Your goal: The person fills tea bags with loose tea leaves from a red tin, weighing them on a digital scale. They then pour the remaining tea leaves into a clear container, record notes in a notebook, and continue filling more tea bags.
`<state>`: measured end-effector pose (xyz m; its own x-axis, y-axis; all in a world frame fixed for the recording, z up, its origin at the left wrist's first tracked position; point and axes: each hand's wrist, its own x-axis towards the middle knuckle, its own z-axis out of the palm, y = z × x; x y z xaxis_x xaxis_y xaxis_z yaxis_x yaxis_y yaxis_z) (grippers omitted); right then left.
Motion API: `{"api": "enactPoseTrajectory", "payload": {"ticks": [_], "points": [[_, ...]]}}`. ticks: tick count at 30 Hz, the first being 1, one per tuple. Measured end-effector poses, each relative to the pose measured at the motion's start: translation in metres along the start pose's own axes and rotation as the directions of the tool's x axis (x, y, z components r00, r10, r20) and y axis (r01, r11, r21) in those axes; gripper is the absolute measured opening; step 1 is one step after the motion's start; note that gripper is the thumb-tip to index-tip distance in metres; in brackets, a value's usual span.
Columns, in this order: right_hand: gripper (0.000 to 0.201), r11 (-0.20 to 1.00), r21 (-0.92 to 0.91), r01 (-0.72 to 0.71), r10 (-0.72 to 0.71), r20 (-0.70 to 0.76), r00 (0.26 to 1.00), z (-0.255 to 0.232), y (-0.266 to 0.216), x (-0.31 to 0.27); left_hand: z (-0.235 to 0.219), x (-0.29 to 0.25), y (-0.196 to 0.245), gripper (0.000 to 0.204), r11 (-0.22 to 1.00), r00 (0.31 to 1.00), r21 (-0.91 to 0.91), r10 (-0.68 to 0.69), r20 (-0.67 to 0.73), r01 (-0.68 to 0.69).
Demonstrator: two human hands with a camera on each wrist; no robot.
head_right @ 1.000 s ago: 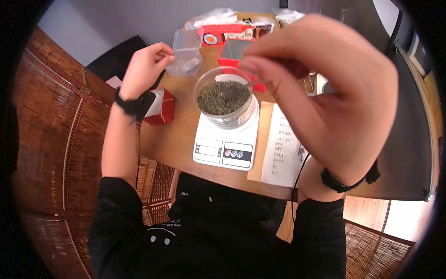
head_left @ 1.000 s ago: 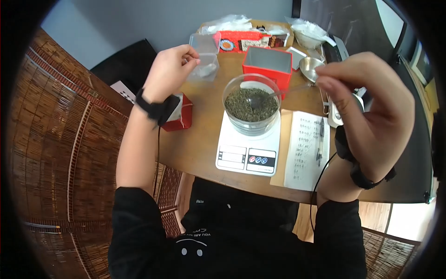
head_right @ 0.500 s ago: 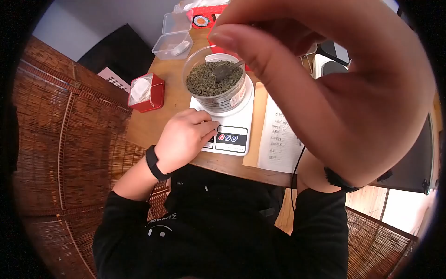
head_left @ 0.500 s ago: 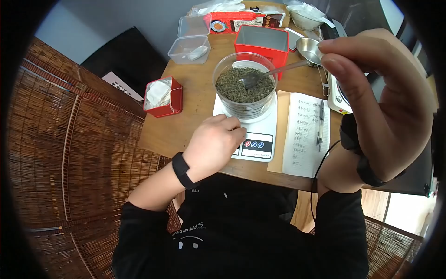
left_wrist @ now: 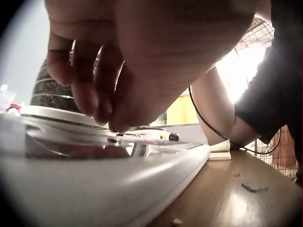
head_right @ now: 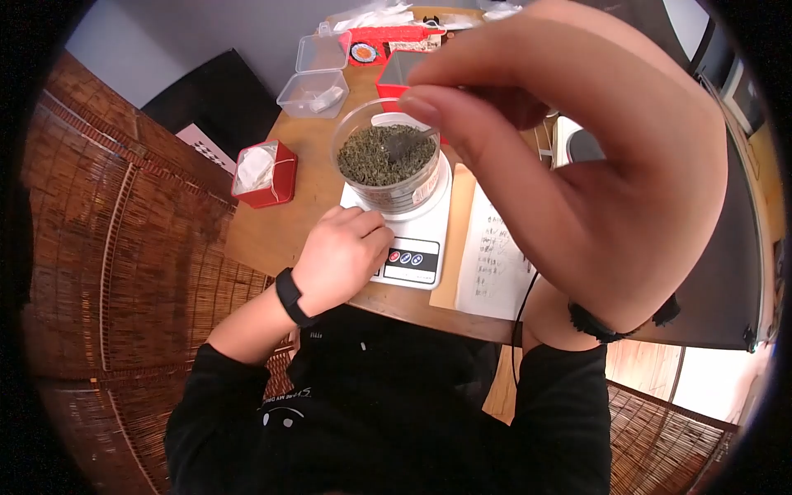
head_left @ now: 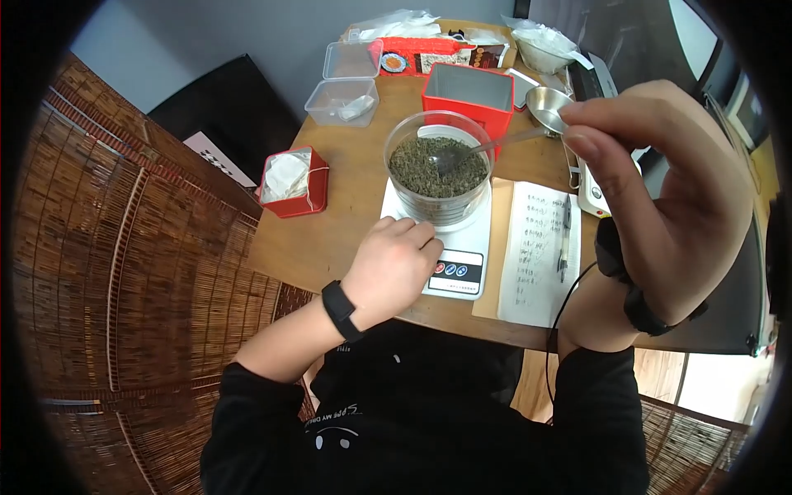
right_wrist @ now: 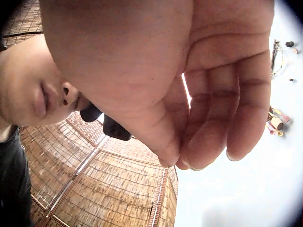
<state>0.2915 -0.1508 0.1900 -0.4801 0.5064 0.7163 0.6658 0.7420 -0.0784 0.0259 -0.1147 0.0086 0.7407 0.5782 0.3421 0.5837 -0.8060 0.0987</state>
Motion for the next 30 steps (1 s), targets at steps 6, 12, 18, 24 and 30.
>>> {"api": "enactPoseTrajectory", "payload": {"ticks": [6,12,18,24,30], "points": [[0.013,0.998,0.017,-0.064,0.065,-0.071,0.995,0.001,-0.002,0.0,-0.091,0.02,-0.011,0.008,0.904,0.964,-0.424,-0.159,-0.212,0.056],[0.013,0.985,0.082,-0.154,0.164,-0.135,0.977,0.01,-0.007,0.004,-0.116,0.083,-0.08,0.004,0.566,0.915,-0.822,-0.361,-0.179,0.062],[0.014,0.972,0.12,-0.202,0.222,-0.181,0.958,0.021,-0.005,0.007,-0.057,0.119,-0.135,0.006,0.39,0.915,-0.921,-0.37,-0.162,-0.005],[0.016,0.978,0.088,-0.191,0.204,-0.169,0.964,0.033,0.001,0.015,-0.02,0.091,-0.141,0.009,0.309,0.902,-0.951,-0.411,-0.133,0.001],[0.018,0.973,0.033,-0.229,0.231,-0.105,0.967,0.048,-0.001,0.022,-0.019,0.086,-0.13,0.01,0.446,0.899,-0.893,-0.364,-0.245,-0.063]]}}
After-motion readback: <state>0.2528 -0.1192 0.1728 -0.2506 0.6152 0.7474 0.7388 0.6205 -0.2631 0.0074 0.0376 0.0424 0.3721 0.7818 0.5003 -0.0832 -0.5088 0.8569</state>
